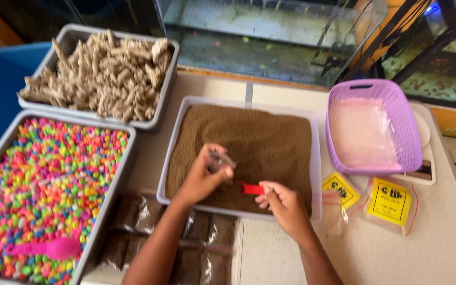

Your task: Filling small plastic bags with brown granular material using a scoop

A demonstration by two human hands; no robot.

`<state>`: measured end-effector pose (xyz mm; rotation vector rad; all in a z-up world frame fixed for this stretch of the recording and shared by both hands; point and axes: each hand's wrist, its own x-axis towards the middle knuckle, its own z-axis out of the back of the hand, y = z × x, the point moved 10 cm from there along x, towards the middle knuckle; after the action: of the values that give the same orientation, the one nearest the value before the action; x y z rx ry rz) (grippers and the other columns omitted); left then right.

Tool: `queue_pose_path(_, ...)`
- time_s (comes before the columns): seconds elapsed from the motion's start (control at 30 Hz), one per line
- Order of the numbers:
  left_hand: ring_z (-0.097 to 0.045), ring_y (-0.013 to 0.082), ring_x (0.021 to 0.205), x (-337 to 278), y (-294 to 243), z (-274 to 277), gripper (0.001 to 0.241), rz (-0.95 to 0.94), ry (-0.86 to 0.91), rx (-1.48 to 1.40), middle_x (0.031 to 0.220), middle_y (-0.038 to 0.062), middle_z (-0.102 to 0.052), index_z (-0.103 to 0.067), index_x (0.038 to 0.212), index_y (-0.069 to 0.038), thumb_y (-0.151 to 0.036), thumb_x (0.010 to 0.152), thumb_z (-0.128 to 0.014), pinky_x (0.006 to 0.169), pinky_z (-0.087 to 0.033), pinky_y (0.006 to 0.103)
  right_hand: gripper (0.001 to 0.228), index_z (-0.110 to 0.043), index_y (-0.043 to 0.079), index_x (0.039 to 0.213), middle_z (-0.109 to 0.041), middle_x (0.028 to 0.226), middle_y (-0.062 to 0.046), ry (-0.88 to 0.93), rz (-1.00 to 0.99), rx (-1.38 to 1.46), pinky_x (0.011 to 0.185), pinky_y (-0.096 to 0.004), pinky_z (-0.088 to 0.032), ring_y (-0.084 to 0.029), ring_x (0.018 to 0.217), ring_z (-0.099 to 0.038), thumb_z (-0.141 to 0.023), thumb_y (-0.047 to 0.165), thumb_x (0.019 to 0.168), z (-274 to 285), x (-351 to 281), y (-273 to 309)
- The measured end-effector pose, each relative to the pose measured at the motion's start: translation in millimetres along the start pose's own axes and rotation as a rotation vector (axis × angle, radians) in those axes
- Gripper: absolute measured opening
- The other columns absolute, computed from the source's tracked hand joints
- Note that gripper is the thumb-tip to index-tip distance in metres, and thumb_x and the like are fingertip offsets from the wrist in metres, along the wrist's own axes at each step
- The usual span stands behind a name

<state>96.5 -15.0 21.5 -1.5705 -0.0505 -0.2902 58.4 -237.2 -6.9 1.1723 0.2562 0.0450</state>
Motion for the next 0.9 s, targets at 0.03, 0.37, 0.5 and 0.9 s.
queue_pose_path(0.03, -0.063, 0.0114, 0.096, 2, -6, 0, 0.041, -0.011, 0.003, 0.008, 0.106, 0.002, -0.067, -0.052, 0.121, -0.015, -0.023, 0.090, -0.078, 0.086, -0.050, 0.0275, 0.037, -0.071, 0.004, 0.125, -0.084, 0.086, -0.011, -0.005, 0.012, 0.005, 0.068, -0.025, -0.058, -0.013, 0.070, -0.075, -0.051, 0.021, 0.100, -1, 3, 5)
queue_pose_path(0.37, -0.065, 0.0103, 0.078, -3, -17, -2, 0.056, 0.149, -0.052, 0.039, 0.091, 0.002, -0.066, -0.048, 0.118, -0.014, -0.021, 0.079, -0.088, 0.073, -0.053, 0.0261, 0.037, -0.076, 0.015, 0.122, -0.081, 0.082, -0.004, -0.141, 0.074, -0.150, 0.058, -0.024, -0.054, -0.009, 0.067, -0.069, -0.076, 0.024, 0.086, -1, 0, 7)
queue_pose_path(0.5, -0.068, 0.0091, 0.070, 3, -31, -5, 0.062, 0.101, -0.003, 0.194, 0.085, 0.001, -0.074, -0.047, 0.118, -0.013, -0.031, 0.077, -0.089, 0.068, -0.055, 0.0270, 0.043, -0.076, 0.018, 0.123, -0.078, 0.077, 0.002, -0.218, 0.143, -0.261, 0.050, -0.025, -0.044, -0.007, 0.047, -0.044, -0.084, 0.025, 0.080, 3, 5, 2)
queue_pose_path(0.9, -0.073, 0.0177, 0.059, 2, -42, -28, 0.066, 0.022, 0.156, 0.603, 0.080, -0.004, -0.080, -0.055, 0.122, -0.017, -0.054, 0.075, -0.085, 0.065, -0.054, 0.0344, 0.037, -0.078, 0.019, 0.117, -0.084, 0.095, 0.000, -0.211, 0.154, -0.295, 0.076, -0.031, -0.056, -0.015, 0.078, -0.076, -0.079, 0.037, 0.085, 3, 5, -12)
